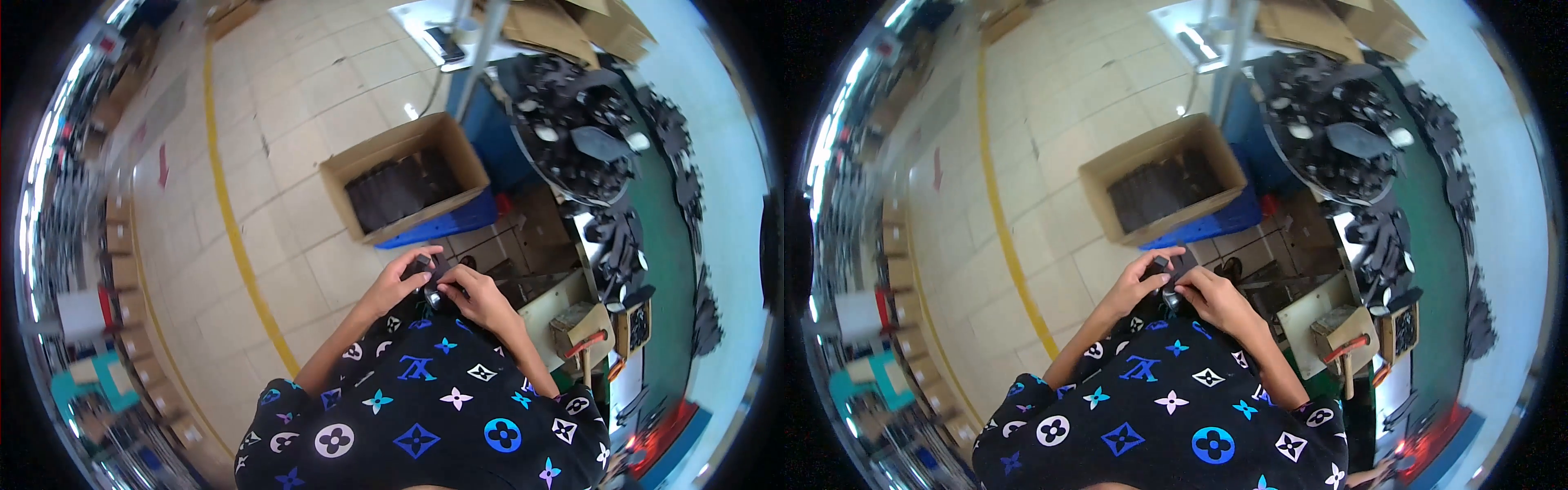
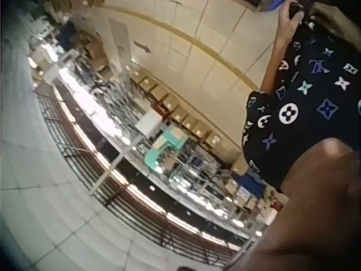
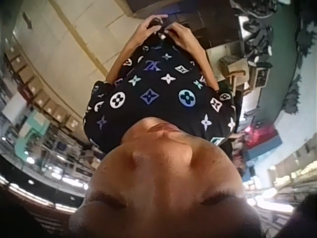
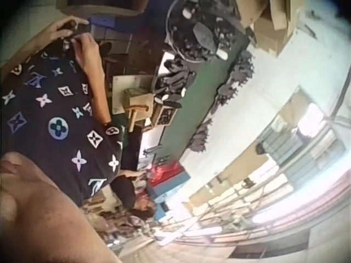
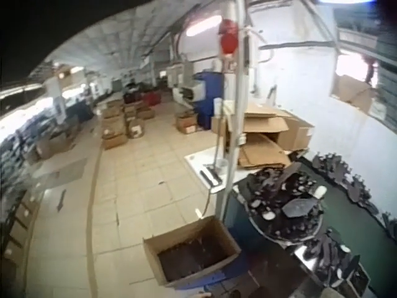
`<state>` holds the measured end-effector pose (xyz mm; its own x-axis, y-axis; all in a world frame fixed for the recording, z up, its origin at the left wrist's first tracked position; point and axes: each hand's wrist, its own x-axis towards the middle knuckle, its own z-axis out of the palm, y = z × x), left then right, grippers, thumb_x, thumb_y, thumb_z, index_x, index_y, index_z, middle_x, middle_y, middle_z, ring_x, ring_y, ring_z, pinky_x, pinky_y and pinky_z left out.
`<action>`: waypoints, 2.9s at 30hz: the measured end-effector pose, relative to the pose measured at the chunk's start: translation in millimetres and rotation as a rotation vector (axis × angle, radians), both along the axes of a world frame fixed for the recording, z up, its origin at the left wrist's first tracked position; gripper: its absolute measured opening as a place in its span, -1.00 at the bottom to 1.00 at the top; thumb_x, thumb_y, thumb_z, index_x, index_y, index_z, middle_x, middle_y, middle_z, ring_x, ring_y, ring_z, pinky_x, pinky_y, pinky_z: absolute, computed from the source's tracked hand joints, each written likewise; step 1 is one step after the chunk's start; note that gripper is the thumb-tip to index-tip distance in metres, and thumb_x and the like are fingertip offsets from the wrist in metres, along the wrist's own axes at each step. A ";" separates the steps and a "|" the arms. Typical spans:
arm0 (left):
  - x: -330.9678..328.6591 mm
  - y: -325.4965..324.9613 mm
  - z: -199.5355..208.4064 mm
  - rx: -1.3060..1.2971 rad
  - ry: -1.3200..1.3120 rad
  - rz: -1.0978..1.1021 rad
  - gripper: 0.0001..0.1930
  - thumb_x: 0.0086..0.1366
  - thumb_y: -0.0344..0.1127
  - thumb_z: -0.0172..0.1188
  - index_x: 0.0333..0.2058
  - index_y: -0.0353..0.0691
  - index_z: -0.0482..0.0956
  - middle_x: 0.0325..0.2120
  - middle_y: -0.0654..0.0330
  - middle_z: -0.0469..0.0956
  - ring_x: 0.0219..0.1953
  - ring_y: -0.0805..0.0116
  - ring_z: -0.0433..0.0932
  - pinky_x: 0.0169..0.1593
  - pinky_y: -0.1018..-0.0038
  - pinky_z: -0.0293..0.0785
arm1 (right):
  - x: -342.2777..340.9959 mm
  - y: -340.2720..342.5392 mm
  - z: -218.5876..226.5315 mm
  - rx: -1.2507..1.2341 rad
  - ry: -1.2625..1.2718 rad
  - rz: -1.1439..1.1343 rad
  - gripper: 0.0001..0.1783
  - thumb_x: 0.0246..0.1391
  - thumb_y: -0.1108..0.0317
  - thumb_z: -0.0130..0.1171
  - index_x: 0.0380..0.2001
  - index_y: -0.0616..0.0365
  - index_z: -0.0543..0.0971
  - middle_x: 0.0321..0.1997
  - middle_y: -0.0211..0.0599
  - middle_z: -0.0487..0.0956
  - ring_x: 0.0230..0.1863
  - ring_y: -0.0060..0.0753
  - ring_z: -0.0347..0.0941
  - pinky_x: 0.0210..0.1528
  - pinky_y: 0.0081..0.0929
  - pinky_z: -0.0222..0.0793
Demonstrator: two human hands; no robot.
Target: Assembling shoe insoles by hammering components and packing them into a box.
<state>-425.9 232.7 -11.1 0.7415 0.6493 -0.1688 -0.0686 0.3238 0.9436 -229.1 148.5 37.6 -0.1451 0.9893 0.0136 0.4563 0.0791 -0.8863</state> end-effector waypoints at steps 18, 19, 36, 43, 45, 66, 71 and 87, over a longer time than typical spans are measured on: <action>-87.3 61.2 21.4 0.081 -0.315 -0.449 -0.41 -0.12 -0.43 0.46 -0.10 -0.23 0.34 -0.22 0.16 0.52 -0.11 0.33 0.49 0.04 0.39 0.38 | -12.8 95.2 -45.4 -0.469 0.209 0.623 -0.18 -0.06 0.06 0.43 0.20 0.17 0.32 0.10 -0.21 0.45 0.07 -0.38 0.36 0.13 -0.36 0.27; -91.4 73.9 22.5 -0.019 -0.386 -0.472 -0.41 -0.15 -0.41 0.46 -0.12 -0.24 0.34 -0.25 0.13 0.52 -0.14 0.31 0.50 0.00 0.38 0.38 | -14.3 99.1 -45.6 -0.471 0.215 0.629 -0.18 -0.06 0.06 0.43 0.20 0.17 0.32 0.10 -0.21 0.45 0.07 -0.38 0.36 0.13 -0.36 0.27; 11.2 47.2 -51.5 -1.123 -0.611 0.883 -0.36 0.39 0.11 -0.05 0.26 -0.21 0.17 0.10 -0.10 0.39 -0.02 0.08 0.54 0.03 0.22 0.57 | 32.5 129.8 -57.8 -0.631 0.498 -0.073 -0.75 0.04 0.30 0.39 -0.41 0.18 0.52 -0.46 -0.52 0.52 -0.42 -0.73 0.37 -0.36 -0.69 0.29; 17.7 37.4 -63.1 -0.807 -0.412 0.816 -0.57 0.41 0.03 -0.04 0.07 -0.12 0.38 -0.26 0.22 0.47 -0.13 0.13 0.54 0.06 0.12 0.48 | 52.2 152.5 -60.4 -0.487 0.485 -0.199 -0.75 0.12 0.32 0.31 -0.27 0.29 0.56 -0.39 -0.49 0.55 -0.35 -0.71 0.40 -0.28 -0.67 0.34; 25.6 39.2 -69.8 -0.652 -0.773 0.695 -0.65 0.42 -0.02 -0.03 0.02 -0.11 0.42 -0.41 0.30 0.41 -0.31 0.32 0.45 -0.12 0.25 0.46 | 54.5 163.2 -60.0 -0.393 0.398 -0.167 -0.74 0.14 0.32 0.28 -0.21 0.30 0.55 -0.41 -0.35 0.60 -0.39 -0.60 0.46 -0.30 -0.60 0.37; 30.1 58.7 -105.6 -0.694 -0.080 0.949 -0.57 0.36 -0.13 0.16 0.09 -0.19 0.34 0.05 0.09 0.45 0.12 0.16 0.44 0.19 0.13 0.37 | 55.3 179.1 -125.7 -0.646 0.436 0.049 -0.66 0.06 0.41 0.33 -0.10 0.26 0.52 -0.25 -0.36 0.58 -0.22 -0.54 0.48 -0.14 -0.58 0.40; -13.7 34.7 -144.3 -0.792 -0.021 0.887 -0.66 0.38 -0.18 0.08 0.03 -0.22 0.39 0.01 0.03 0.52 -0.02 0.18 0.57 0.10 0.30 0.45 | 82.7 228.3 -249.0 -0.974 0.446 -0.335 -0.68 0.06 0.31 0.34 -0.18 0.28 0.55 -0.29 -0.30 0.61 -0.28 -0.42 0.51 -0.20 -0.41 0.45; -83.0 -335.9 -191.5 -1.172 1.145 0.656 -0.56 0.37 -0.11 -0.04 0.02 -0.38 0.45 -0.13 0.00 0.58 -0.10 0.17 0.59 -0.10 0.38 0.55 | 82.1 329.8 -607.9 -0.898 0.116 -0.530 -0.22 -0.02 0.24 0.36 0.23 0.32 0.33 0.31 0.05 0.33 0.32 -0.01 0.26 0.32 -0.26 0.18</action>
<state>-508.9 -103.1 -202.6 -0.3816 -0.0682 -0.9218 0.0157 0.9966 -0.0803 -147.1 478.2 -570.3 0.2648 0.5795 -0.7708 0.1486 -0.8143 -0.5612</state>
